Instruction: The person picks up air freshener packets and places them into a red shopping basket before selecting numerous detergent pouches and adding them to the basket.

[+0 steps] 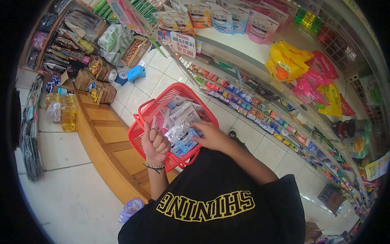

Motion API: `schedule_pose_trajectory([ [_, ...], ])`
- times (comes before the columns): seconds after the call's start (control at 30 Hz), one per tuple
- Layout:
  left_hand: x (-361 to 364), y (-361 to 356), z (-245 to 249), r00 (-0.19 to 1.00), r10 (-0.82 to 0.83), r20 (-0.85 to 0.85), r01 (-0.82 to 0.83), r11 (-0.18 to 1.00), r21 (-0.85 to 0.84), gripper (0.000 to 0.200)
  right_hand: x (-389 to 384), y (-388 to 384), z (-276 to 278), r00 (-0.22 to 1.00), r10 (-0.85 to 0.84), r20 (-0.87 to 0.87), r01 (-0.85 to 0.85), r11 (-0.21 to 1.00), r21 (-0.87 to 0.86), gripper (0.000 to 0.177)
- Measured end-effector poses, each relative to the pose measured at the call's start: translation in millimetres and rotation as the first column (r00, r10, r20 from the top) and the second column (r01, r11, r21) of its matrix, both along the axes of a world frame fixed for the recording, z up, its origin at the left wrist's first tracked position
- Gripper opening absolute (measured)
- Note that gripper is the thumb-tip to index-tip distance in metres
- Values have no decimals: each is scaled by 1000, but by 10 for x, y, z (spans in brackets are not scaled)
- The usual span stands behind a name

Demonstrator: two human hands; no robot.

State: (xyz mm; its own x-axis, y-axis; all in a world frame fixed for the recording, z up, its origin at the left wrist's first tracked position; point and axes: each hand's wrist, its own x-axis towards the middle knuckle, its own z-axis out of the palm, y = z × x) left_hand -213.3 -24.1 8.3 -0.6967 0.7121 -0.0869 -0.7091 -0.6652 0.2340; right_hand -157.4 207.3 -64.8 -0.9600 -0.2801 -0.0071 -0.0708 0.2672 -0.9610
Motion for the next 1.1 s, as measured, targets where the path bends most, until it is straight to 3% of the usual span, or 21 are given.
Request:
schedule_pose_trajectory([
  [0.07, 24, 85, 35, 1000, -12, -11, 13, 1000, 21, 61, 42, -243, -256, 994, -100, -34, 105, 971, 213, 67],
  [0.1, 40, 129, 55, 1000, -13, -26, 15, 998, 61, 60, 38, -286, -306, 993, -112, -28, 115, 971, 212, 67],
  [0.17, 73, 203, 92, 999, -24, -39, 27, 995, 95, 60, 2, -329, -346, 981, -185, -58, 193, 898, 396, 80],
  [0.3, 159, 272, 119, 997, -56, -51, 63, 986, 151, 60, -37, -276, -217, 976, -219, -15, 197, 843, 500, 80],
  [0.37, 177, 341, 106, 995, -87, -43, 93, 982, 164, 60, -55, -238, -121, 983, -132, 125, 54, 869, 493, 82],
  [0.43, 190, 350, 116, 996, -81, -47, 87, 985, 146, 60, -15, -312, -334, 978, -175, 114, 98, 869, 485, 85],
  [0.53, 190, 365, 108, 995, -92, -45, 98, 984, 149, 60, 13, -368, -406, 965, -172, 195, 113, 952, 284, 91],
  [0.57, 180, 353, 111, 996, -76, -42, 81, 986, 143, 60, 23, -389, -463, 966, -178, 188, 119, 951, 286, 91],
  [0.63, 149, 325, 107, 995, -85, -48, 91, 985, 145, 60, 22, -422, -624, 984, -83, 156, 48, 976, 214, 85],
  [0.67, 130, 307, 105, 995, -86, -42, 91, 987, 134, 60, -1, -409, -611, 971, -47, 234, 8, 987, 163, 80],
  [0.8, -40, 211, 54, 996, -86, -16, 87, 988, 126, 60, -21, -459, -520, 993, -67, 101, 42, 972, 231, 84],
  [0.97, -409, -43, -9, 994, -105, 5, 103, 979, 176, 59, -157, -524, -213, 967, -255, -2, 252, 952, 175, 75],
  [1.03, -587, -127, 13, 996, -84, 12, 81, 985, 151, 59, -243, -493, -12, 889, -451, -76, 447, 892, -70, 73],
  [1.07, -657, -175, 17, 997, -73, 34, 69, 991, 111, 58, -271, -492, 107, 860, -510, 10, 501, 842, -201, 66],
  [1.1, -727, -211, 22, 995, -92, 31, 87, 989, 124, 58, -299, -506, 139, 851, -526, 1, 516, 835, -191, 66],
])
